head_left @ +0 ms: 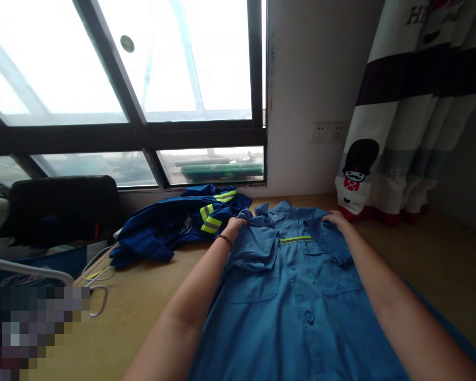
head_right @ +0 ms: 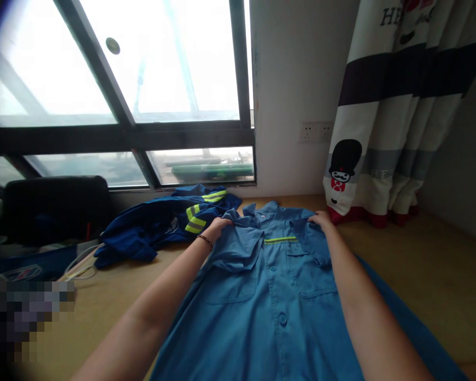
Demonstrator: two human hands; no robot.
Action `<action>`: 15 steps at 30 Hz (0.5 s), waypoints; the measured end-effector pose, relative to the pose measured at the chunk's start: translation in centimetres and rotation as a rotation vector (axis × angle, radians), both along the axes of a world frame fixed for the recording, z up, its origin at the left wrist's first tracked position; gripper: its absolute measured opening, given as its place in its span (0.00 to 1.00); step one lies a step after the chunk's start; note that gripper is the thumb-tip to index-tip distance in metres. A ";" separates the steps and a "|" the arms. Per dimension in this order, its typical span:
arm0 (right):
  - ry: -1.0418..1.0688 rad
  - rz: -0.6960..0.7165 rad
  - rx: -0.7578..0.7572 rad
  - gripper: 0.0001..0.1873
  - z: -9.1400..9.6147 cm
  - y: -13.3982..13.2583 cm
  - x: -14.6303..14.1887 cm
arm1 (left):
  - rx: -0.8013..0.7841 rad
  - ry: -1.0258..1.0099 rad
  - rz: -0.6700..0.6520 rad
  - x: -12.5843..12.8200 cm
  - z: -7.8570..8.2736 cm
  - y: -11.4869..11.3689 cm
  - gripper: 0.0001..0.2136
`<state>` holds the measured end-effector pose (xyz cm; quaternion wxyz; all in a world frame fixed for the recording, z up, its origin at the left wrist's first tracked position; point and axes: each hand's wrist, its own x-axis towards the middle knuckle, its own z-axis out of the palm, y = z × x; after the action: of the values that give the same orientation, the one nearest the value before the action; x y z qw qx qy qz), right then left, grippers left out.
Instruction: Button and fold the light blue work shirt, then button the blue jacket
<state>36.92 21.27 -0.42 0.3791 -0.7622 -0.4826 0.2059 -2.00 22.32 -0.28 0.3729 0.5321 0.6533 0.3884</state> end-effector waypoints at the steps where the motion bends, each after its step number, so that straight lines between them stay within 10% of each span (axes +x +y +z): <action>1: 0.020 -0.002 0.050 0.13 0.4 0.6 0.0 | 0.014 -0.039 0.013 0.1 0.6 0.5 0.12; 10: 0.142 -0.094 0.546 0.20 9.7 5.5 2.3 | 0.463 -0.286 0.122 0.1 10.8 5.5 0.15; 15: 0.383 -0.058 0.782 0.22 13.0 5.6 3.5 | 0.761 -0.447 0.079 -1.2 13.1 5.0 0.13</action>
<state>40.41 26.92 12.62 0.7277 -0.5226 -0.4235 0.1345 -3.23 27.35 12.81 0.2674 0.5093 0.3869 0.7207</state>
